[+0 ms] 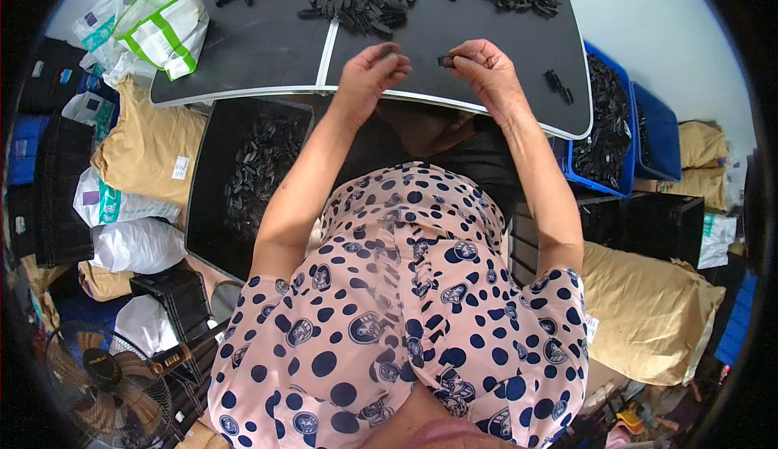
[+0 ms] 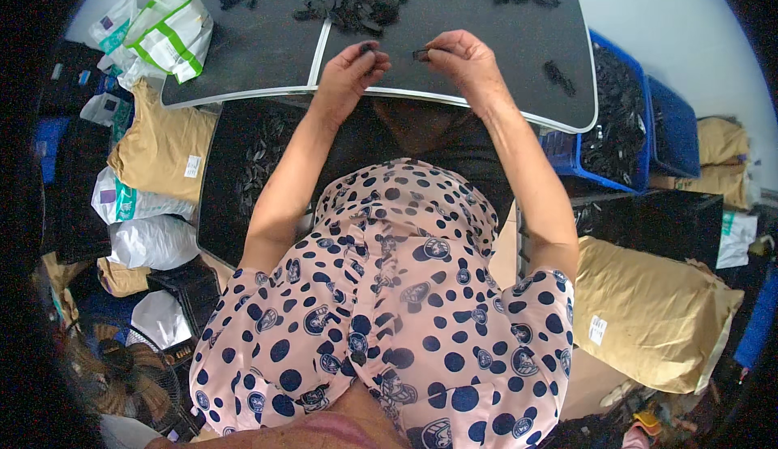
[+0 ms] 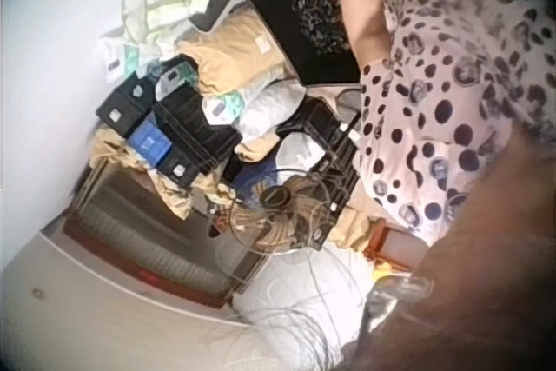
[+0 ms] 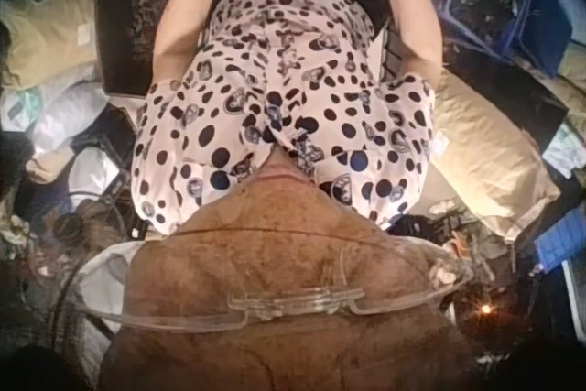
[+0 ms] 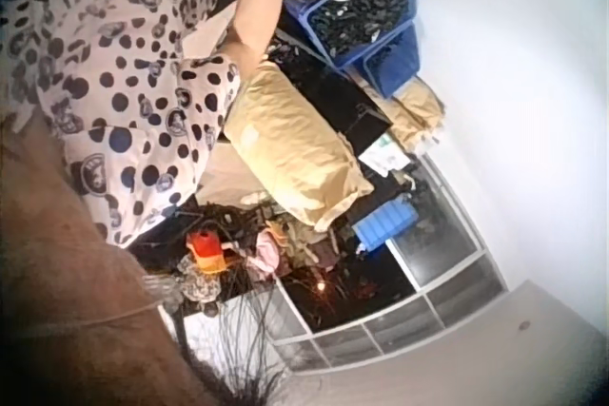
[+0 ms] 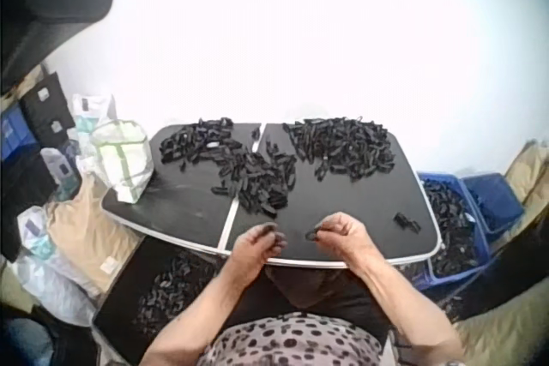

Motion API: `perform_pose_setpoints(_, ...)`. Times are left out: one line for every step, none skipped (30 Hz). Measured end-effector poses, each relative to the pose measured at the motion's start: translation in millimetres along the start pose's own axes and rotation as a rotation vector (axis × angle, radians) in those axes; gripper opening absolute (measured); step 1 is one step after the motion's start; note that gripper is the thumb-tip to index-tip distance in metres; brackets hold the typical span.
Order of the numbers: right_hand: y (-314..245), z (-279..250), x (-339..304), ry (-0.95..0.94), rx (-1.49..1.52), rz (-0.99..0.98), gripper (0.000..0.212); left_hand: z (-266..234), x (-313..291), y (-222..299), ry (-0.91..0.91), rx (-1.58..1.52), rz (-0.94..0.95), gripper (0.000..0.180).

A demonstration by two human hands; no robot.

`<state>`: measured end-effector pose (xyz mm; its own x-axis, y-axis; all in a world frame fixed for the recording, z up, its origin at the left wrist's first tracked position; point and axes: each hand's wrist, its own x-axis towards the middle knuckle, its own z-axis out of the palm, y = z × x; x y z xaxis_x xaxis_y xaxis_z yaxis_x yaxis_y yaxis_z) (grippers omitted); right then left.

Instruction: The person picks up plastic components from the table and connects them together by hand.

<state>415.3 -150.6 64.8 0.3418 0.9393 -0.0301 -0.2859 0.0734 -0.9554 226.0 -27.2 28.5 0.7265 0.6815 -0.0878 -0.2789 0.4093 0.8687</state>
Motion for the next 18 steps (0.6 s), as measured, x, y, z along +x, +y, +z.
perform_pose_setpoints(-4.9,9.0,-6.9,-0.008,0.066,-0.018,0.015,6.2,-6.4,-2.7,-0.054,0.048,0.058,0.026)
perform_pose_setpoints(-6.7,13.7,-10.9,-0.009,0.059,-0.025,0.015,14.6,-13.7,-2.4,-0.059,0.045,0.066,0.026)
perform_pose_setpoints(-8.6,17.2,-13.6,-0.008,0.094,0.005,0.015,22.5,-20.9,-1.2,-0.085,0.169,0.153,0.027)
perform_pose_setpoints(-10.0,21.3,-16.8,-0.006,0.129,0.036,0.015,29.5,-28.3,1.9,-0.108,0.292,0.239,0.028)
perform_pose_setpoints(-11.6,26.9,-19.8,-0.016,0.161,0.033,0.014,34.5,-34.4,6.7,-0.116,0.366,0.245,0.027)
perform_pose_setpoints(-13.7,30.7,-23.1,-0.016,0.154,0.03,0.014,35.6,-35.9,4.6,-0.118,0.361,0.25,0.027)
perform_pose_setpoints(-16.3,35.1,-25.5,-0.028,0.192,0.046,0.013,35.8,-37.3,2.4,-0.14,0.376,0.31,0.027)
perform_pose_setpoints(-18.3,38.9,-27.2,-0.04,0.23,0.064,0.013,35.8,-38.3,1.2,-0.16,0.392,0.37,0.026)
perform_pose_setpoints(-19.6,42.0,-27.8,-0.055,0.268,0.065,0.011,34.5,-39.4,1.2,-0.157,0.388,0.375,0.026)
perform_pose_setpoints(-20.0,42.4,-27.9,-0.056,0.263,0.065,0.011,33.0,-40.5,1.6,-0.169,0.448,0.371,0.026)
perform_pose_setpoints(-20.1,42.7,-27.8,-0.055,0.259,0.072,0.011,32.1,-41.3,1.8,-0.181,0.508,0.366,0.026)
perform_pose_setpoints(-20.2,43.0,-27.8,-0.054,0.256,0.08,0.01,32.0,-41.6,1.8,-0.179,0.505,0.367,0.026)
perform_pose_setpoints(-20.6,43.5,-28.4,-0.054,0.253,0.082,0.01,32.2,-42.0,1.9,-0.179,0.554,0.407,0.026)
perform_pose_setpoints(-21.4,44.3,-29.2,-0.054,0.247,0.092,0.01,32.5,-42.6,2.2,-0.18,0.603,0.447,0.027)
perform_pose_setpoints(-21.6,44.7,-29.8,-0.054,0.242,0.103,0.01,32.6,-43.1,3.1,-0.178,0.601,0.446,0.027)
perform_pose_setpoints(-21.0,43.9,-29.6,-0.053,0.24,0.105,0.01,33.7,-43.3,5.8,-0.171,0.621,0.457,0.026)
perform_pose_setpoints(-19.8,42.6,-29.4,-0.07,0.24,0.104,0.009,34.2,-43.5,7.3,-0.163,0.64,0.467,0.026)
perform_pose_setpoints(-19.2,41.4,-29.6,-0.087,0.24,0.104,0.009,33.8,-43.6,7.2,-0.162,0.637,0.466,0.026)
